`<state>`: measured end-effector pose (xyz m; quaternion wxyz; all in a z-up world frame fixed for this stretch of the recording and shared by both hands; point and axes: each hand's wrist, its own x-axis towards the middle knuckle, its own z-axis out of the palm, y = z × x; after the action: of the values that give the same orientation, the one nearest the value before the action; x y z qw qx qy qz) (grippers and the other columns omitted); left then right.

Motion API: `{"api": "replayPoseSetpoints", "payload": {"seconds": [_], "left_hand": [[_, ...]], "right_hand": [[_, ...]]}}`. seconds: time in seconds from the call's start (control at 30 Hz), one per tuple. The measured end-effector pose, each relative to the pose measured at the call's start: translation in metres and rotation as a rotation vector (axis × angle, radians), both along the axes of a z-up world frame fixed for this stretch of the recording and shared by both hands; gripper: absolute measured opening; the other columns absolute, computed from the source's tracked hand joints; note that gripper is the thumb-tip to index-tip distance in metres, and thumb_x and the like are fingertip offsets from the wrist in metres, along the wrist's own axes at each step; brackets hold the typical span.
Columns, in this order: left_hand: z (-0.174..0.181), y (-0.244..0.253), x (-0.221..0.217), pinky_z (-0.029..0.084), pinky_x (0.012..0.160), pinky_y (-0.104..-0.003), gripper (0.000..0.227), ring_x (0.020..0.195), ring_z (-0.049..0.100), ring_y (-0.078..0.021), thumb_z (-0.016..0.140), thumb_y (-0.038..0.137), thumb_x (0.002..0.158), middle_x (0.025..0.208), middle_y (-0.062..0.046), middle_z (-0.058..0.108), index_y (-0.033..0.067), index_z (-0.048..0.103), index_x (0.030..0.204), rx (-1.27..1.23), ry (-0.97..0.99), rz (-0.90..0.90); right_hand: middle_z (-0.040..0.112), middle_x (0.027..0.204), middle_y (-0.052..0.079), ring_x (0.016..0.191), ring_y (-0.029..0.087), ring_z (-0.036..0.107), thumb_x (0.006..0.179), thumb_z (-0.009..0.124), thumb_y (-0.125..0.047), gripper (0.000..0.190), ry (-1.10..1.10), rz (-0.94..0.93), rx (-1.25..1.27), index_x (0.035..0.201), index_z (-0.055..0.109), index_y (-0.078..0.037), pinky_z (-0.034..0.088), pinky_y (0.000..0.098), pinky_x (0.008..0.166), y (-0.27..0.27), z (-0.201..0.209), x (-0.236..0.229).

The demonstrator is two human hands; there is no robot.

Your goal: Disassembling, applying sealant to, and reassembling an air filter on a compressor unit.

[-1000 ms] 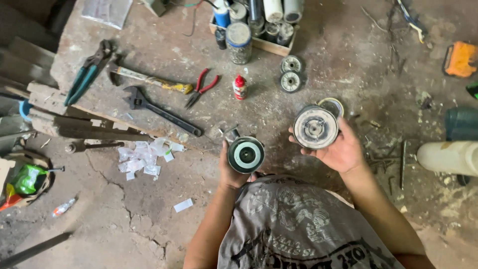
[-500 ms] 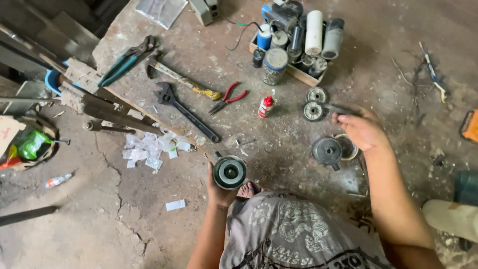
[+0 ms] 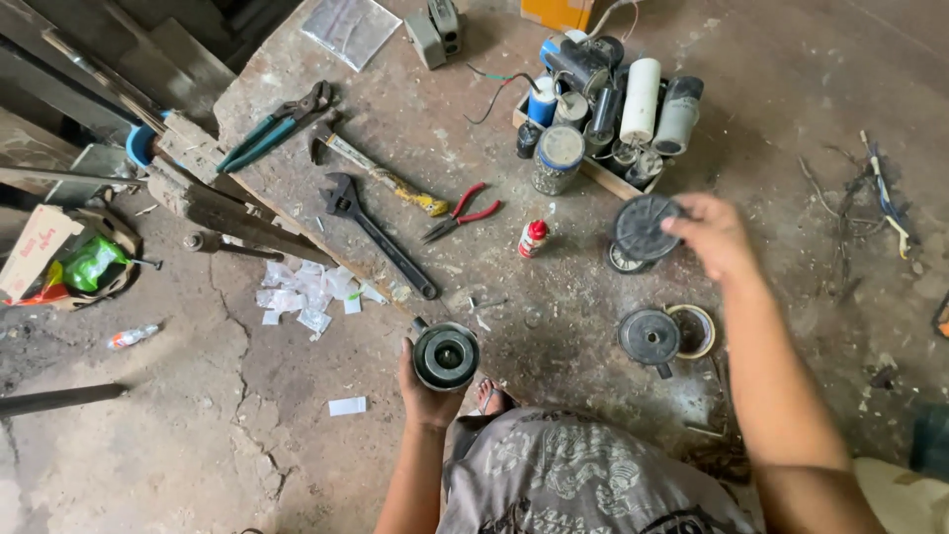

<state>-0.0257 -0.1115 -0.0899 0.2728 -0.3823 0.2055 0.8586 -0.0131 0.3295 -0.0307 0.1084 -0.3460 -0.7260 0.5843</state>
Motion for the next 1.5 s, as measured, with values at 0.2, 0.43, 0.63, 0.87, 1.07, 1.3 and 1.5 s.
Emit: {"api": "replayPoseSetpoints", "payload": {"seconds": [0.2, 0.43, 0.63, 0.87, 1.07, 1.3, 1.5], "left_hand": [[-0.020, -0.004, 0.015, 0.048, 0.102, -0.048, 0.071, 0.120, 0.060, -0.0356, 0.053, 0.064, 0.091, 0.125, -0.020, 0.065, 0.0060, 0.062, 0.131, -0.004, 0.153, -0.073], [0.026, 0.012, 0.016, 0.053, 0.088, -0.046, 0.065, 0.098, 0.063, -0.0346, 0.061, 0.063, 0.090, 0.111, -0.020, 0.064, 0.0048, 0.059, 0.119, 0.001, 0.101, 0.031], [0.025, 0.010, 0.019, 0.052, 0.098, -0.054, 0.065, 0.105, 0.066, -0.0406, 0.070, 0.059, 0.088, 0.118, -0.025, 0.064, 0.0021, 0.063, 0.118, 0.043, -0.029, 0.130], [0.000, 0.062, 0.009, 0.047, 0.108, -0.057, 0.064, 0.116, 0.064, -0.0417, 0.075, 0.055, 0.087, 0.124, -0.026, 0.064, 0.0024, 0.064, 0.122, 0.167, 0.064, 0.000], [0.001, 0.098, 0.013, 0.042, 0.113, -0.057, 0.075, 0.127, 0.058, -0.0415, 0.060, 0.063, 0.096, 0.135, -0.028, 0.061, 0.0004, 0.059, 0.137, 0.259, 0.288, -0.146], [-0.036, 0.099, 0.029, 0.043, 0.112, -0.058, 0.082, 0.125, 0.059, -0.0444, 0.062, 0.067, 0.093, 0.132, -0.030, 0.062, -0.0015, 0.059, 0.138, 0.301, 0.306, -0.235], [-0.009, 0.092, 0.027, 0.044, 0.110, -0.061, 0.071, 0.122, 0.060, -0.0470, 0.067, 0.063, 0.091, 0.132, -0.027, 0.064, 0.0030, 0.066, 0.131, 0.462, 0.221, -0.232]], "right_hand": [[0.073, 0.108, 0.002, 0.098, 0.022, 0.076, 0.095, 0.074, -0.012, 0.008, 0.490, 0.059, -0.323, 0.101, 0.068, -0.015, 0.068, 0.0411, 0.089, 0.083, 0.113, -0.010], [0.073, 0.092, 0.006, 0.077, 0.018, 0.070, 0.105, 0.068, -0.025, 0.010, 0.661, 0.354, -0.601, 0.099, 0.071, -0.017, 0.057, 0.0281, 0.058, 0.017, 0.005, -0.063], [0.067, 0.072, 0.016, 0.053, 0.021, 0.067, 0.095, 0.079, -0.028, 0.021, 0.228, -0.074, -0.683, 0.089, 0.066, -0.013, 0.048, 0.0205, 0.036, -0.027, -0.056, -0.046], [0.064, 0.062, 0.019, 0.045, 0.028, 0.067, 0.093, 0.074, -0.018, 0.017, -0.015, 0.254, -0.552, 0.087, 0.062, -0.008, 0.056, 0.0393, 0.034, -0.101, -0.012, 0.026], [0.056, 0.052, 0.014, 0.043, 0.020, 0.058, 0.098, 0.072, -0.024, 0.034, -0.117, 0.543, -0.194, 0.076, 0.067, 0.001, 0.046, 0.0308, 0.036, -0.153, -0.016, 0.049], [0.045, 0.039, 0.007, 0.030, 0.014, 0.036, 0.103, 0.065, -0.031, 0.050, -0.237, 0.615, 0.376, 0.060, 0.055, -0.008, 0.030, 0.0264, 0.033, -0.191, 0.049, 0.068], [0.073, 0.072, 0.009, 0.074, 0.026, 0.072, 0.104, 0.061, -0.055, 0.044, -0.305, 0.314, 0.347, 0.096, 0.074, -0.014, 0.057, 0.0393, 0.066, -0.187, 0.000, 0.100]]}}
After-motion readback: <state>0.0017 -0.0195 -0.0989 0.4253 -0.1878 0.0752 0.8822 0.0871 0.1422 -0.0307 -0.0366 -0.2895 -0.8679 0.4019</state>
